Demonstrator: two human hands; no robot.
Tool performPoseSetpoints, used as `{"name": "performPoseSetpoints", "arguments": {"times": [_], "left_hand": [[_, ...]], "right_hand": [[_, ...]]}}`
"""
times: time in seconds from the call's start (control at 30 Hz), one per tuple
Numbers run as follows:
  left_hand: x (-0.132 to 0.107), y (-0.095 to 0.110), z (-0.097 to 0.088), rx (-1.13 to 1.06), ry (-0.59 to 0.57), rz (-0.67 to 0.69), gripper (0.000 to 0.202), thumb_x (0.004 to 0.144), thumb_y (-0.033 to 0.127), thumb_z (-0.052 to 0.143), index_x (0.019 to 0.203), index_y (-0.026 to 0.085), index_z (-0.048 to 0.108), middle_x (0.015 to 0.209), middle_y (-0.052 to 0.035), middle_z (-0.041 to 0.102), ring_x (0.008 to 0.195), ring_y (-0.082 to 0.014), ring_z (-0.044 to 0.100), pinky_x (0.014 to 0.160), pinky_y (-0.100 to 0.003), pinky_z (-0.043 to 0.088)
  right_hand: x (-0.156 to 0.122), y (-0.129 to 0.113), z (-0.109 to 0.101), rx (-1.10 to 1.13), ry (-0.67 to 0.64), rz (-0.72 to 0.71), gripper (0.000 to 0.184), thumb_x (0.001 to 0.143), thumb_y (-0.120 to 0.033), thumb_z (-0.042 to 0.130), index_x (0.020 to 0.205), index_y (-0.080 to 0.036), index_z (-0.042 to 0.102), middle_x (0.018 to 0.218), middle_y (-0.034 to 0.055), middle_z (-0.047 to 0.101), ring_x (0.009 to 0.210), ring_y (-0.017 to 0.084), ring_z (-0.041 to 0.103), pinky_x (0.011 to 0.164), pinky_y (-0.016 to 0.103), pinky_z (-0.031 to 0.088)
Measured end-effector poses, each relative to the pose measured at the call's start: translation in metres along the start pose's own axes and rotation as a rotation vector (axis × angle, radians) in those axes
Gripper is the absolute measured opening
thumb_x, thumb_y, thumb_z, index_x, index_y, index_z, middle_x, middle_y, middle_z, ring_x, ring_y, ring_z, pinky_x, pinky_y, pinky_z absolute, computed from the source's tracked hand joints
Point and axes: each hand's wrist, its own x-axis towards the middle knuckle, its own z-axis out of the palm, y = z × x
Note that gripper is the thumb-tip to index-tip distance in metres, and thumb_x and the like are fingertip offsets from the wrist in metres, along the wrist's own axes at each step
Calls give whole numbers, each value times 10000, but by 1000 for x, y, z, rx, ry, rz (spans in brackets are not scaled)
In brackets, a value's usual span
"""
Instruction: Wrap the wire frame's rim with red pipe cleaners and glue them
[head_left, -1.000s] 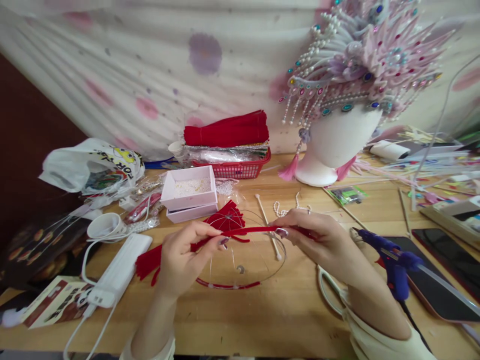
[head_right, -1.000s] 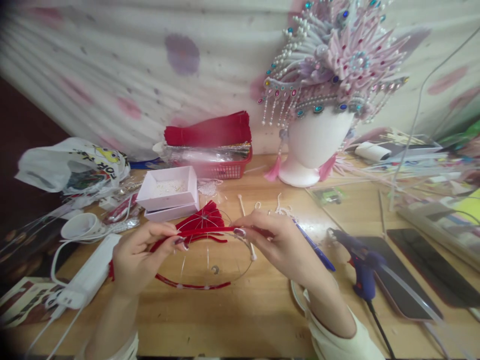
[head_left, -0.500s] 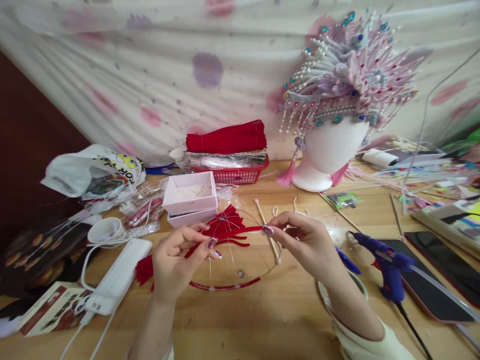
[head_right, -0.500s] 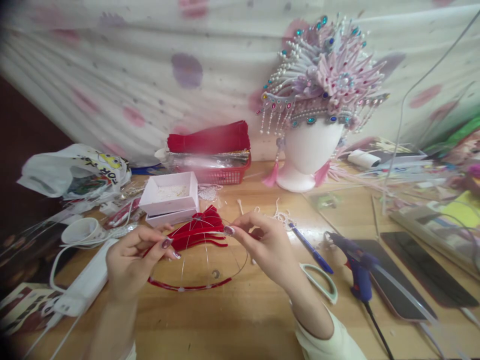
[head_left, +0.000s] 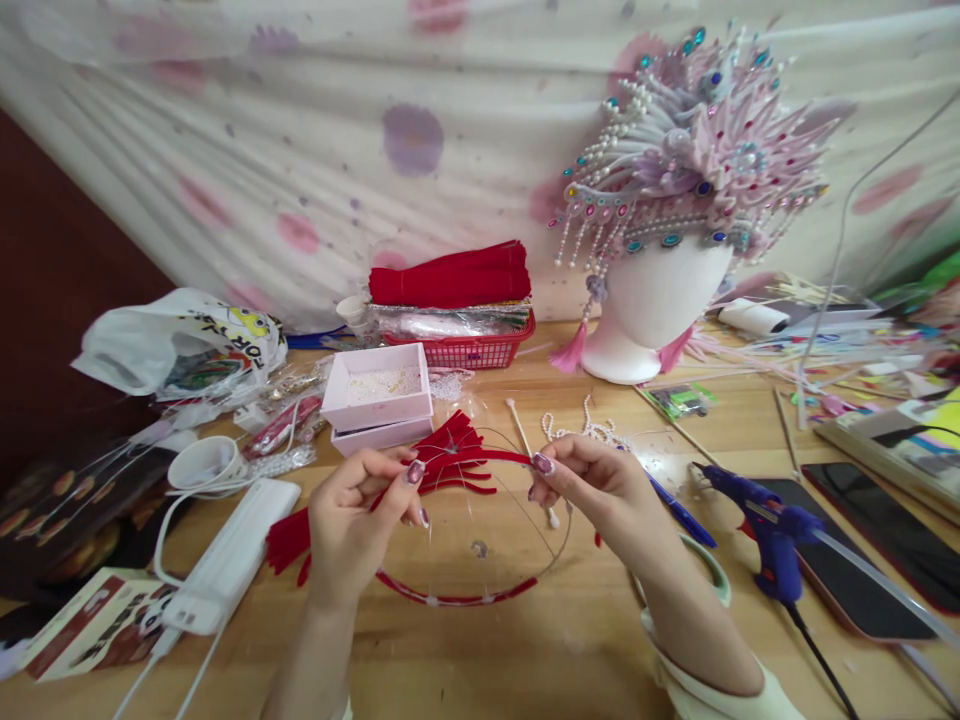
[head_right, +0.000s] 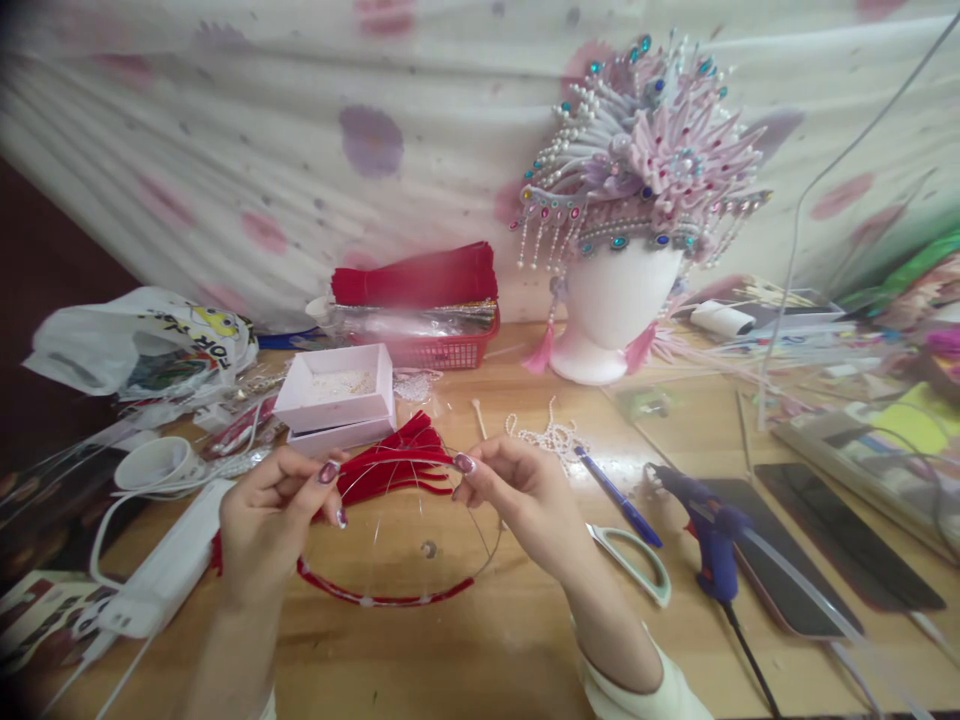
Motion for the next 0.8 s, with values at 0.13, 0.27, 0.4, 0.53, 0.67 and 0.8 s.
{"name": "performPoseSetpoints", "arguments": {"times": [0.13, 0.27, 0.4, 0.53, 0.67, 0.8], "left_hand": [[-1, -1, 0, -18, 19, -8, 177, 752, 202, 743, 621, 232, 628, 391, 34, 599, 681, -212, 765, 613, -245, 616], [-1, -1, 4, -107, 54, -48, 192, 756, 211, 745, 616, 219, 614, 385, 51, 588, 425, -141, 633, 515, -231, 578], [-1, -1, 13, -166, 65, -105, 205, 769, 229, 742, 624, 204, 600, 379, 68, 578, 238, -42, 353, 280, -153, 267], [-1, -1, 19, -207, 79, -146, 221, 761, 254, 753, 631, 199, 583, 384, 69, 572, 236, -24, 316, 268, -152, 122], [1, 2, 21, -213, 93, -157, 209, 728, 236, 766, 635, 197, 583, 384, 70, 571, 237, -23, 310, 271, -155, 120], [1, 8, 21, -197, 126, -177, 205, 703, 238, 772, 625, 193, 588, 385, 68, 569, 235, -30, 320, 268, -169, 147]], "right_hand": [[-1, 4, -3, -79, 31, -43, 332, 814, -528, 770, 772, -201, 728, 668, 48, 759, 593, 144, 640, 558, 236, 452], [-4, 12, -1, -79, 127, -124, 286, 816, -500, 781, 742, -226, 749, 703, 25, 745, 661, 143, 629, 624, 244, 459], [-9, 25, 3, 85, 255, -187, 264, 807, -474, 803, 708, -244, 719, 884, 11, 725, 853, 163, 642, 781, 266, 486], [-12, 30, 0, 173, 301, -199, 257, 788, -443, 831, 695, -244, 698, 894, 0, 668, 894, 162, 600, 836, 275, 467], [-13, 25, -10, 92, 287, -223, 241, 780, -423, 840, 703, -239, 706, 803, 1, 627, 811, 156, 567, 762, 268, 451], [-18, 24, -17, 92, 286, -176, 270, 747, -427, 860, 681, -219, 701, 767, 2, 612, 697, 137, 522, 644, 262, 418]]}}
